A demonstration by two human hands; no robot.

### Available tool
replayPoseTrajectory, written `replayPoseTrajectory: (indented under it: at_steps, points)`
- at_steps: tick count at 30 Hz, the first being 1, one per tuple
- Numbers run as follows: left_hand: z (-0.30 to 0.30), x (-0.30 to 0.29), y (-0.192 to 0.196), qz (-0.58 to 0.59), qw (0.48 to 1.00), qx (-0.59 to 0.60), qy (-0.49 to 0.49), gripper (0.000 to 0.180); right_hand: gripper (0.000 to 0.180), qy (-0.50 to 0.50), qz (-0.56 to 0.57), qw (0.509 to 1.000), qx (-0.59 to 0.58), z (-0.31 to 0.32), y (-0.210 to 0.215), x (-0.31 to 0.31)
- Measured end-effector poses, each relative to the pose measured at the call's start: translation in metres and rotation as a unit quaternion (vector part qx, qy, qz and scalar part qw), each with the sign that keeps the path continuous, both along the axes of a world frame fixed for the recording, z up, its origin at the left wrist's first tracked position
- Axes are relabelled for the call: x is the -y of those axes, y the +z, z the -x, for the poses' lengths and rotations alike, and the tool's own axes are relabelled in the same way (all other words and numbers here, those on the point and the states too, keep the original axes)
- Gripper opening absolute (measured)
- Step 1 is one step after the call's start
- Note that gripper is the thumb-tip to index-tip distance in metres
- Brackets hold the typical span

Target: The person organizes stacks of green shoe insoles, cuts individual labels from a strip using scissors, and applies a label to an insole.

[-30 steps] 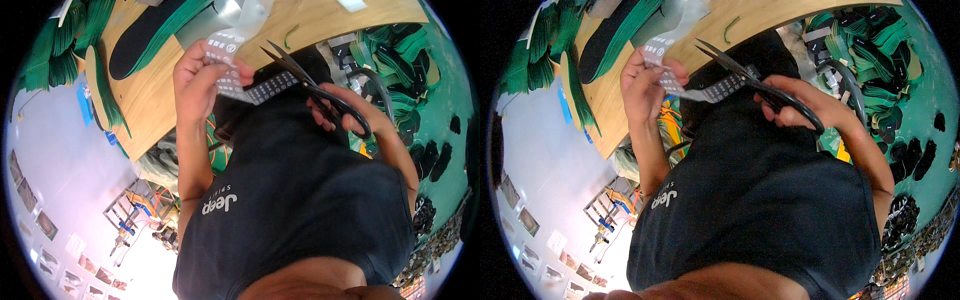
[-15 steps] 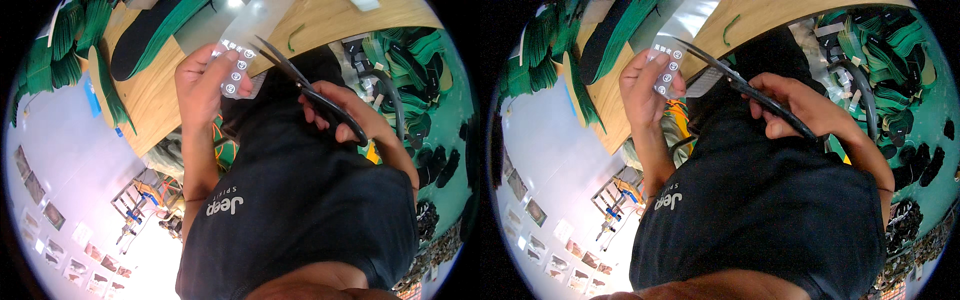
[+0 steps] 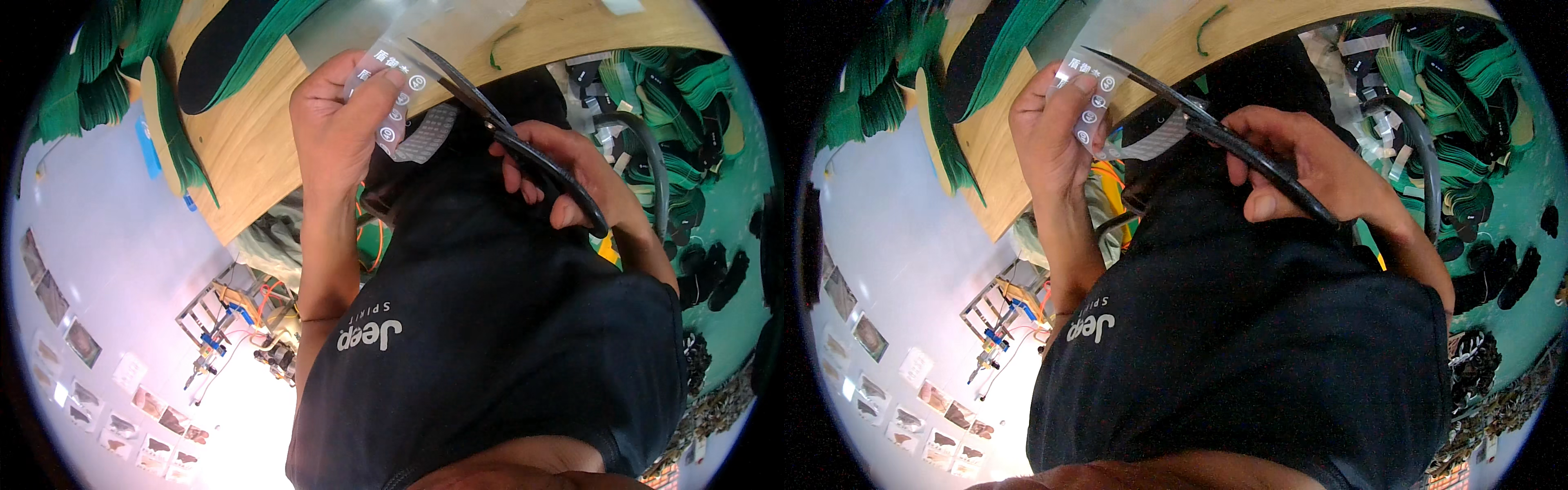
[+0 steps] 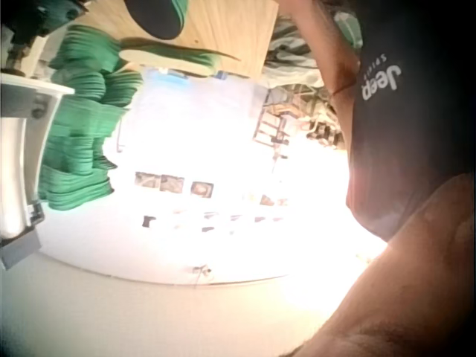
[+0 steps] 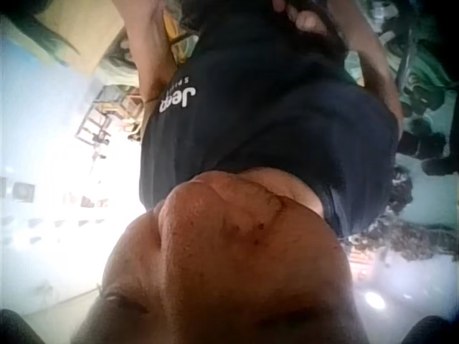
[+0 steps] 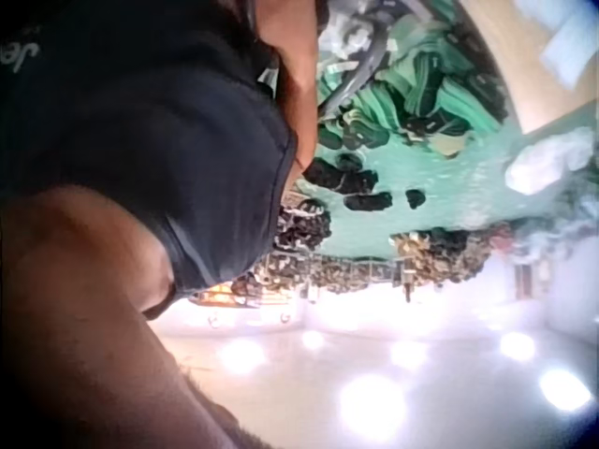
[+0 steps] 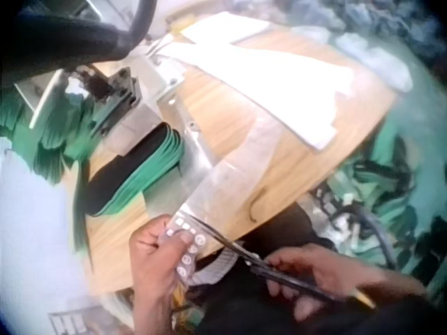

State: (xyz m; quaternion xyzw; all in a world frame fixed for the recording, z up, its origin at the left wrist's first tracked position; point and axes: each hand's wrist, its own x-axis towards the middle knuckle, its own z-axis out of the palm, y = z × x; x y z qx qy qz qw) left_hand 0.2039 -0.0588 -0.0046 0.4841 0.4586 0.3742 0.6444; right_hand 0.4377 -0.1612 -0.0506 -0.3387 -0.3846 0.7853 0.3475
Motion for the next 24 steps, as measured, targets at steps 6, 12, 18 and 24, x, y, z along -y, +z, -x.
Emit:
replayPoseTrajectory:
  at_steps: [6,12,18,24]
  points:
    - [0.000,0.001,-0.001,-0.014,1.000,-0.014,-0.003,0.009,0.101,0.001,0.047,0.999,0.025,0.007,0.007,-0.004]
    - [0.002,0.001,-0.009,-0.050,0.998,-0.027,-0.001,0.013,0.093,-0.015,0.043,0.999,0.014,0.015,0.008,-0.003]
    - [0.002,0.003,-0.009,-0.060,0.998,-0.027,0.000,0.011,0.078,-0.012,0.005,1.000,-0.008,0.016,-0.002,-0.003]
    - [0.003,0.003,-0.001,-0.026,0.997,-0.069,-0.008,0.006,0.056,-0.045,0.088,0.995,0.024,0.013,0.003,0.006]
